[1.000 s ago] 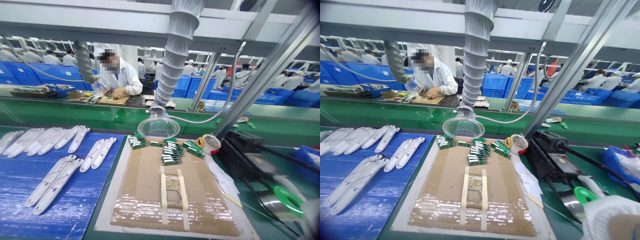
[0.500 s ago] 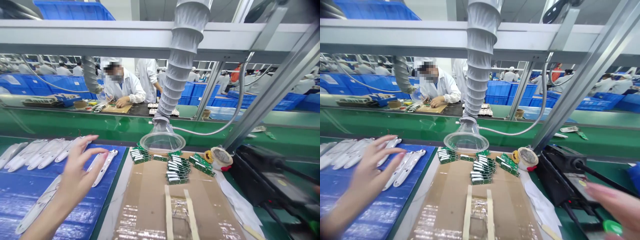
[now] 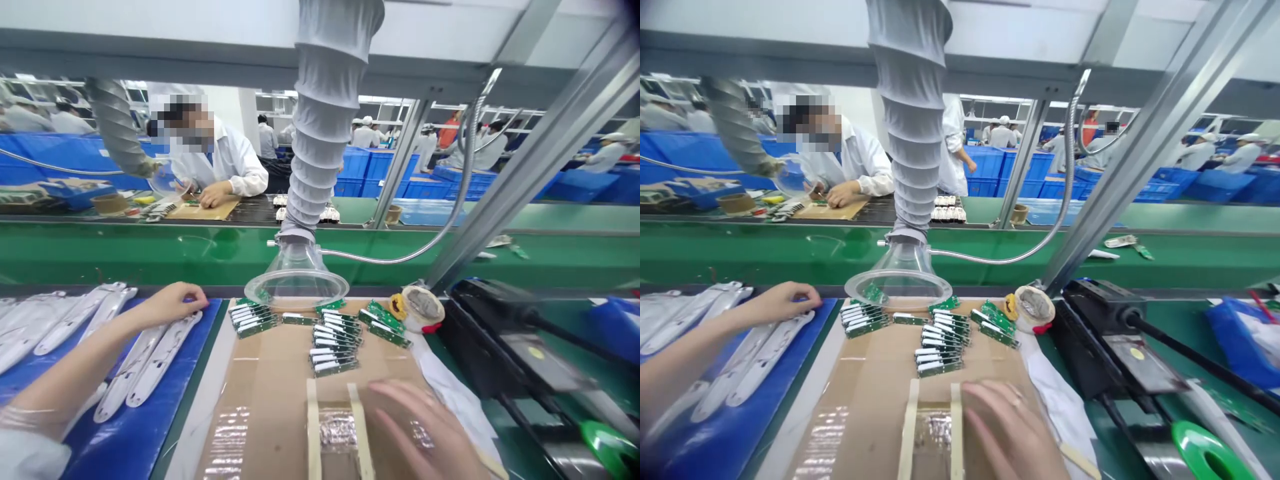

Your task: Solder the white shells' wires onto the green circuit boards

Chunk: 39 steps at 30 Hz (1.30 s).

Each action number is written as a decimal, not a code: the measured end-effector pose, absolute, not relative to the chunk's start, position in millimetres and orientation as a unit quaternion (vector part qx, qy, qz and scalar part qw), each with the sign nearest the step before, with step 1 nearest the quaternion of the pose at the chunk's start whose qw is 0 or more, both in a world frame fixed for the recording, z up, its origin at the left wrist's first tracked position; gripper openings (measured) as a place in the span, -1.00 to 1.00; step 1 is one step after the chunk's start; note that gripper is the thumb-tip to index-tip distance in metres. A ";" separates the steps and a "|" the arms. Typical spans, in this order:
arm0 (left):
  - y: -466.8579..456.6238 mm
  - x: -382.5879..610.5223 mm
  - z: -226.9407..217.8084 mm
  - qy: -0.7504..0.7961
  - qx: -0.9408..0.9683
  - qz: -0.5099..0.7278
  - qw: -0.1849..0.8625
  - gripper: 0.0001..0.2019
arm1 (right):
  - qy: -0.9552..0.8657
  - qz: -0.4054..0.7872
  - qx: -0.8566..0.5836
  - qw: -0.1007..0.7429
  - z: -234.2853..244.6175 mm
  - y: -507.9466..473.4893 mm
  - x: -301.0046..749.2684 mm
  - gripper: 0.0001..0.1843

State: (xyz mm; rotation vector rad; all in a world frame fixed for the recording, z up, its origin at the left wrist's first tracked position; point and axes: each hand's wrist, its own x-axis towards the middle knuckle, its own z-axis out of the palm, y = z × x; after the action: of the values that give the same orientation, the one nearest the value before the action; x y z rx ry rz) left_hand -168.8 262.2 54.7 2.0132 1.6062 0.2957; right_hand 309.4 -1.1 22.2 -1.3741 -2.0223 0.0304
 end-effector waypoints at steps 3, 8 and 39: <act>223.4 -179.8 80.6 0.590 0.728 0.186 0.296 -0.40 | -0.810 0.010 -0.483 0.332 12.8 33.0 285.3 -0.73; 136.5 -164.0 115.7 0.573 0.660 0.374 0.309 -0.55 | -0.838 -0.018 -0.424 0.343 0.2 64.3 274.2 -0.75; 73.2 -18.1 -16.9 0.478 0.618 0.373 0.501 -0.60 | -0.902 -0.040 -0.407 0.140 5.4 -42.6 292.3 -0.25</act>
State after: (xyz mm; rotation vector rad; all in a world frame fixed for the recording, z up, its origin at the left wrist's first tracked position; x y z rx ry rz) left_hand -18.1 73.2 -16.9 1.4938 1.1566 0.9008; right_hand 292.3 -42.6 5.4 -1.1755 -2.6054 -0.1169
